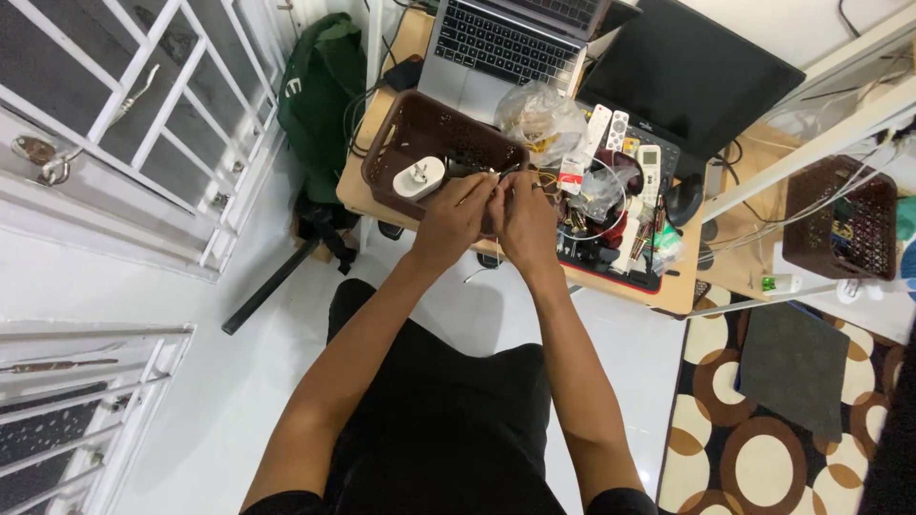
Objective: Sorting and organizing small electronic components and cables from a basket into a tray.
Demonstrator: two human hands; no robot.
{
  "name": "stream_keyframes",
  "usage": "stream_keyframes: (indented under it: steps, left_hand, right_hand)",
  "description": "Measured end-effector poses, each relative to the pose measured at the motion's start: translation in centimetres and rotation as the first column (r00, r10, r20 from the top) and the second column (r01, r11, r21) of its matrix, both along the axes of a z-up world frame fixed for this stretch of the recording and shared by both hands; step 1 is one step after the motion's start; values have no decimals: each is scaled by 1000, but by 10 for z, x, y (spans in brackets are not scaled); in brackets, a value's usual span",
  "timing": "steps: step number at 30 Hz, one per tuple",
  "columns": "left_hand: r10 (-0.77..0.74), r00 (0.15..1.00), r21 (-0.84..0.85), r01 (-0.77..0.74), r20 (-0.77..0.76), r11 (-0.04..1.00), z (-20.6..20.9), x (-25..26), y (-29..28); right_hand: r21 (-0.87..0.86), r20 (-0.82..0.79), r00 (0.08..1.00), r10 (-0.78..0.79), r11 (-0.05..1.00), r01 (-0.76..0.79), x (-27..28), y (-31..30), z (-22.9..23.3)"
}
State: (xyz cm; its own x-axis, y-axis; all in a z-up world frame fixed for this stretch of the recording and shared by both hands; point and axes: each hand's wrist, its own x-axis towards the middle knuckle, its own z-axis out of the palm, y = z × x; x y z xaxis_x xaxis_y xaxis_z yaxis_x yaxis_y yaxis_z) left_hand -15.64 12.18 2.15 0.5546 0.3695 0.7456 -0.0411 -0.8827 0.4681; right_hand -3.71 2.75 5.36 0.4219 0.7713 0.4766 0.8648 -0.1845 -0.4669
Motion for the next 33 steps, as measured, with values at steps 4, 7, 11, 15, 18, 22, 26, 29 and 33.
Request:
stream_keyframes:
  steps: [4, 7, 11, 15, 18, 22, 26, 29, 33]
  left_hand:
    - [-3, 1000, -75, 3, 4, 997, -1, 4, -6]
    - [12, 998, -130, -5, 56, 992, -5, 10, -10]
    - [42, 990, -251, -7, 135, 968, -11, 13, -9]
    - [54, 989, -326, -7, 136, 945, -14, 9, -7]
    - [56, 993, -368, -14, 103, 930, -16, 4, -8]
    - [62, 995, -453, -18, 82, 891, -12, -4, -7]
    - [118, 986, -451, -53, 116, 891, -11, -3, -2]
    - [153, 977, -432, -74, 150, 899, -3, -7, -5]
    - [143, 982, -582, -45, 124, 812, 7, -5, -4]
  right_hand:
    - [-24, 29, 999, -35, 999, 36, 0, -4, 0]
    - [-17, 66, 993, -96, 995, 98, 3, -5, -5]
    - [38, 75, 986, -152, 988, 149, 12, -2, -18]
    - [50, 116, 979, -169, 985, 165, 15, 4, -24]
    - [27, 121, 975, -188, 982, 186, 10, 5, -28]
    - [40, 111, 976, -188, 982, 185, 3, 3, -29]
    - [93, -26, 991, -132, 987, 134, 9, 2, -38]
    - [153, -179, 982, -57, 985, 84, 4, 0, -39]
    - [357, -709, 670, 219, 931, 73, 12, 2, -61]
